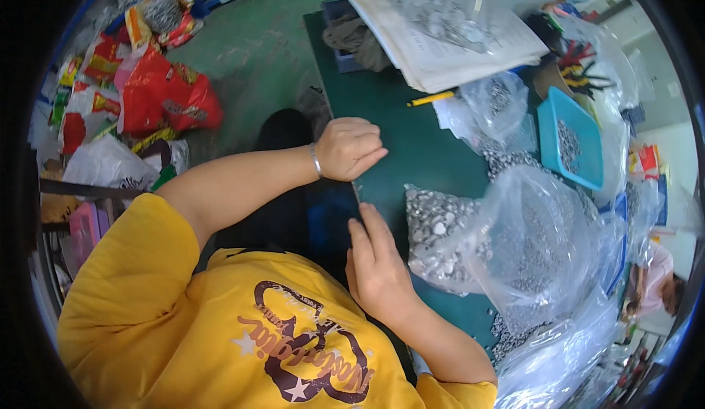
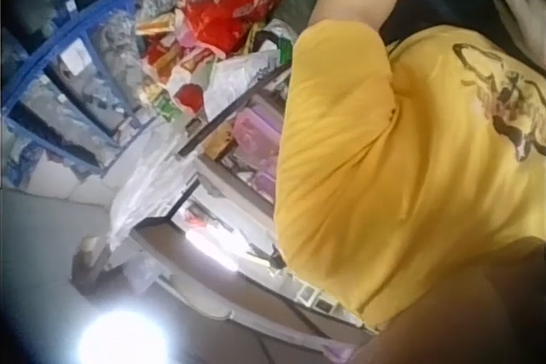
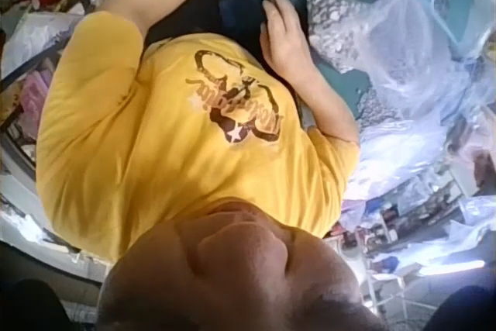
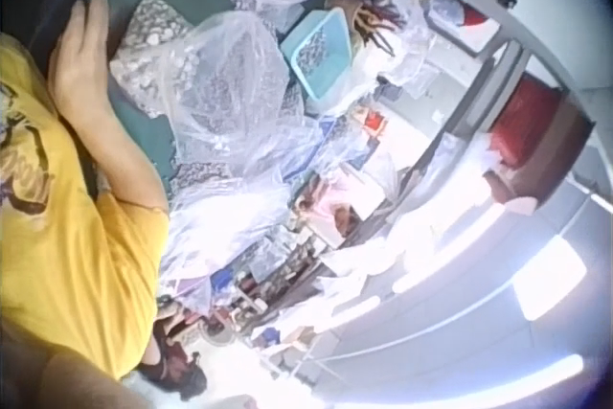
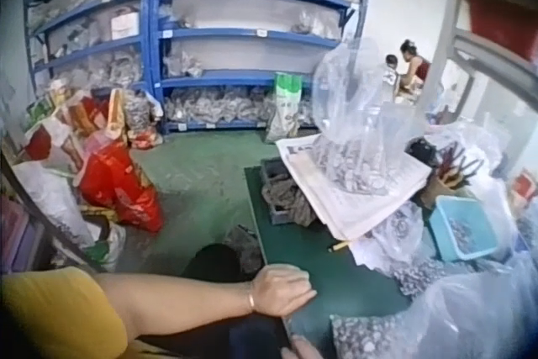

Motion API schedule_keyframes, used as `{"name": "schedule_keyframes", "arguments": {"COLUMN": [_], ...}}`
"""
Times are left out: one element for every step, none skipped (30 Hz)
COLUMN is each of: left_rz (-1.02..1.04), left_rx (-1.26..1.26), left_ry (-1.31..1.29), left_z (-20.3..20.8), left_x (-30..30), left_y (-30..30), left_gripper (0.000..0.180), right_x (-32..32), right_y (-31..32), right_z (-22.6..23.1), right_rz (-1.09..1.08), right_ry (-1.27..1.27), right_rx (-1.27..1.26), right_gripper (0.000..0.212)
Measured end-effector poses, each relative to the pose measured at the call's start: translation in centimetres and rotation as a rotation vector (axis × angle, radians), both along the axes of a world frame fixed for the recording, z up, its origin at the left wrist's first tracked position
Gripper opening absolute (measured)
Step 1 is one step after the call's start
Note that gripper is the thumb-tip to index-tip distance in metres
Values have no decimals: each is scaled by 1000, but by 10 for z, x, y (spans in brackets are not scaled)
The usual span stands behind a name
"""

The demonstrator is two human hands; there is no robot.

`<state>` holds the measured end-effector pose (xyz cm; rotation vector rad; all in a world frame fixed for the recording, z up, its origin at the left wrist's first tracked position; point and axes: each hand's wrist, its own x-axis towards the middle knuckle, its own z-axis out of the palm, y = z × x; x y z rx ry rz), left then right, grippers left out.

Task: The person picks up small silver components from a green table by hand and places them into clear plastic bags, while also moving piles of the items across the surface.

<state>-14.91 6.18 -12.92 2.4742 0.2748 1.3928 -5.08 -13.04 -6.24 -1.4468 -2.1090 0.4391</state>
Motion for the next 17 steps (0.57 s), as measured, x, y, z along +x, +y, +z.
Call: {"name": "schedule_keyframes", "arguments": {"left_rz": [-9, 12, 10, 2, 4, -1, 15, -26, -92, -155, -142, -62, 37, 134, 167, 194, 196], "left_rx": [-9, 1, -2, -7, -26, -43, -70, -112, -264, -439, -514, -487, -604, -720, -885, -1035, -1059], "left_ry": [-3, -32, -51, -67, -102, -137, -83, -150, -247, -343, -405, -498, -369, -236, 72, 380, 384], "left_z": [1, -1, -2, -4, -5, -6, -7, -7, -8, -11, -17, -35, -61, -95, -130, -169, -177], "left_x": [-1, -1, -1, -1, 1, 2, 0, -2, -9, -19, -36, -53, -73, -94, -115, -135, -144], "left_y": [2, -1, 1, 2, 1, 1, 2, 3, 4, 1, 5, 8, 11, 9, 9, 7, 13], "left_gripper": [18, 19, 19, 20, 20, 21, 20, 18, 16, 13, 12, 13, 12, 12, 17, 24, 24], "right_x": [-3, -7, -10, -14, -18, -20, -22, -25, -30, -33, -32, -34, -37, -41, -43, -43, -50], "right_y": [6, 11, 18, 25, 32, 38, 43, 48, 54, 55, 59, 58, 60, 61, 62, 62, 74], "right_z": [-7, -13, -18, -24, -29, -34, -39, -40, -36, -35, -35, -36, -39, -39, -36, -37, -42], "right_rz": [-11, -39, -69, -104, -127, -144, -170, -197, -227, -234, -234, -221, -256, -287, -287, -271, -258], "right_ry": [-14, -83, -158, -230, -283, -348, -411, -473, -512, -494, -513, -528, -589, -655, -663, -658, -658], "right_rx": [-40, -47, -45, -44, -55, -61, -63, -67, -114, -98, -47, -18, -50, -84, -110, -83, -105], "right_gripper": [51, 54, 56, 59, 65, 66, 66, 67, 66, 63, 62, 61, 61, 61, 60, 60, 60]}}
